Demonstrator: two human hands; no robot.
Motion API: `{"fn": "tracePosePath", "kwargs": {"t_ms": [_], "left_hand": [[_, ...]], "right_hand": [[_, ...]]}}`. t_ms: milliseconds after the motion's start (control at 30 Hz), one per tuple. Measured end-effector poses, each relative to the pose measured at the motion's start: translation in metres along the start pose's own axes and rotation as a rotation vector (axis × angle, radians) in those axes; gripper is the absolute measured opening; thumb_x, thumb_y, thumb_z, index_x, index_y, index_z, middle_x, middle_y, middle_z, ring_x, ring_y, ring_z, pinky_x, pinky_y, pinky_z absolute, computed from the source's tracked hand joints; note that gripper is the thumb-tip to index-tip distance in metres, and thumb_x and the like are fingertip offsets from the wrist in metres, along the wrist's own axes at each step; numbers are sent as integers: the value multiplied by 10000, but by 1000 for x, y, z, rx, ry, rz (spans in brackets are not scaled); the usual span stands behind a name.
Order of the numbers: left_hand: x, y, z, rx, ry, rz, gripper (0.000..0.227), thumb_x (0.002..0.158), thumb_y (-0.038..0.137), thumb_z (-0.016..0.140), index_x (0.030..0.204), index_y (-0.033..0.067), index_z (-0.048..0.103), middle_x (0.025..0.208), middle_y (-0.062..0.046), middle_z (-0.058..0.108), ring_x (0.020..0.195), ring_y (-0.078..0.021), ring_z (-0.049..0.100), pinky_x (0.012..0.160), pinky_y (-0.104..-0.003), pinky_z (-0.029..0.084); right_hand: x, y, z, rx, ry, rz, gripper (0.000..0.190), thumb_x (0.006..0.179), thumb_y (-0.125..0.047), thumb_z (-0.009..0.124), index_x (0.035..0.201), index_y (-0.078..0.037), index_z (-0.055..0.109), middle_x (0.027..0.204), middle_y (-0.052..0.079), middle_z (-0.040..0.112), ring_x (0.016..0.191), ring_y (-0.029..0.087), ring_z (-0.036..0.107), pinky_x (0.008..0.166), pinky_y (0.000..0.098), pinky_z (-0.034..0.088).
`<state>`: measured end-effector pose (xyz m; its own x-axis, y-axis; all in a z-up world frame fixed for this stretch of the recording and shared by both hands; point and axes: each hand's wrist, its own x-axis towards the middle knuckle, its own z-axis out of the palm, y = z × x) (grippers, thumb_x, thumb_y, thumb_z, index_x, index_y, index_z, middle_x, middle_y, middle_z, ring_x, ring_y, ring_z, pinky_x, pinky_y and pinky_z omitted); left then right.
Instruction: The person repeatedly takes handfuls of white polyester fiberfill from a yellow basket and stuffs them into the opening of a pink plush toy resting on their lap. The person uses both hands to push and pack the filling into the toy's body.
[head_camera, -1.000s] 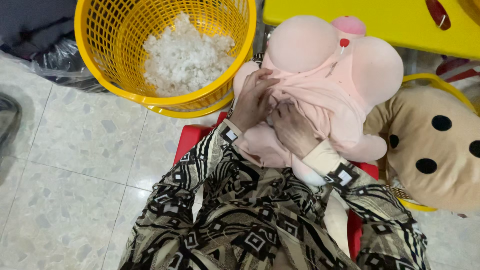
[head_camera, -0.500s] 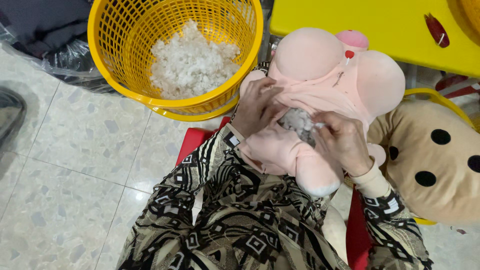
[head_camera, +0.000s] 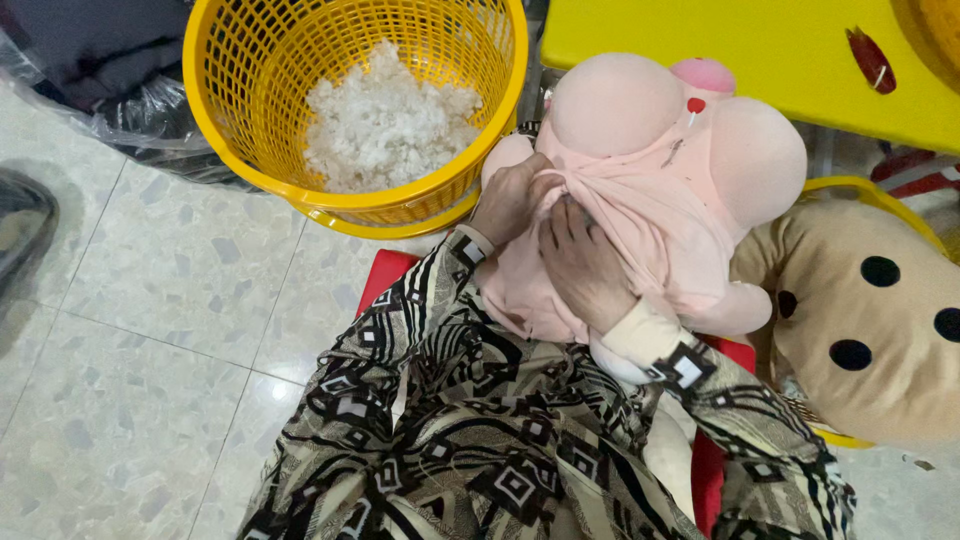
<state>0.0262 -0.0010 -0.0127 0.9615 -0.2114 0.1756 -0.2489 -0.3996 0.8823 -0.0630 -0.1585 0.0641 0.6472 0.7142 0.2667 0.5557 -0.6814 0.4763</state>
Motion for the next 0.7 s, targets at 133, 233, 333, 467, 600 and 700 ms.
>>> {"fn": "tracePosePath", "kwargs": {"t_ms": [133,233,333,467,600,700], "left_hand": [[1,2,-1,-17,71,113,198,1016,259,646,1025,61,643,891,-211,673,916,-424,643,782,-492,498],[-2,5,0,43,185,260,199,996,240,655,1001,45,621,921,-181,648,931,-400,624,805,-476,498],[-8,7,4,70,241,320,197,994,236,654,999,43,616,963,-143,636,969,-365,617,827,-450,503],[-1,10,1,69,239,312,177,995,220,656,996,46,621,987,-117,641,999,-339,620,856,-436,502],[-6,18,-3,31,343,311,136,1012,161,587,1070,60,657,1104,-103,676,1052,-339,611,944,-437,489],[-10,30,-9,-17,413,323,207,1065,195,541,1138,59,678,1280,-145,642,1150,-345,602,1022,-447,448]], "right_hand": [[17,11,23,213,-260,16,373,878,-191,607,1192,9,640,1165,185,638,1042,287,611,800,350,529],[3,30,12,572,-223,48,263,907,-157,659,1118,1,671,1065,170,669,999,308,641,812,401,539],[-15,59,-15,807,-28,129,289,817,3,622,1098,31,678,1023,188,697,954,334,678,837,411,561],[-30,87,-74,928,122,307,303,775,128,610,1070,95,672,992,221,703,865,351,706,763,383,560],[-50,117,-144,1021,179,544,160,926,142,615,1064,87,676,912,145,714,773,167,674,685,252,510],[-38,128,-156,1006,194,607,166,939,146,655,1099,106,679,896,127,702,778,137,653,689,235,499]]}}
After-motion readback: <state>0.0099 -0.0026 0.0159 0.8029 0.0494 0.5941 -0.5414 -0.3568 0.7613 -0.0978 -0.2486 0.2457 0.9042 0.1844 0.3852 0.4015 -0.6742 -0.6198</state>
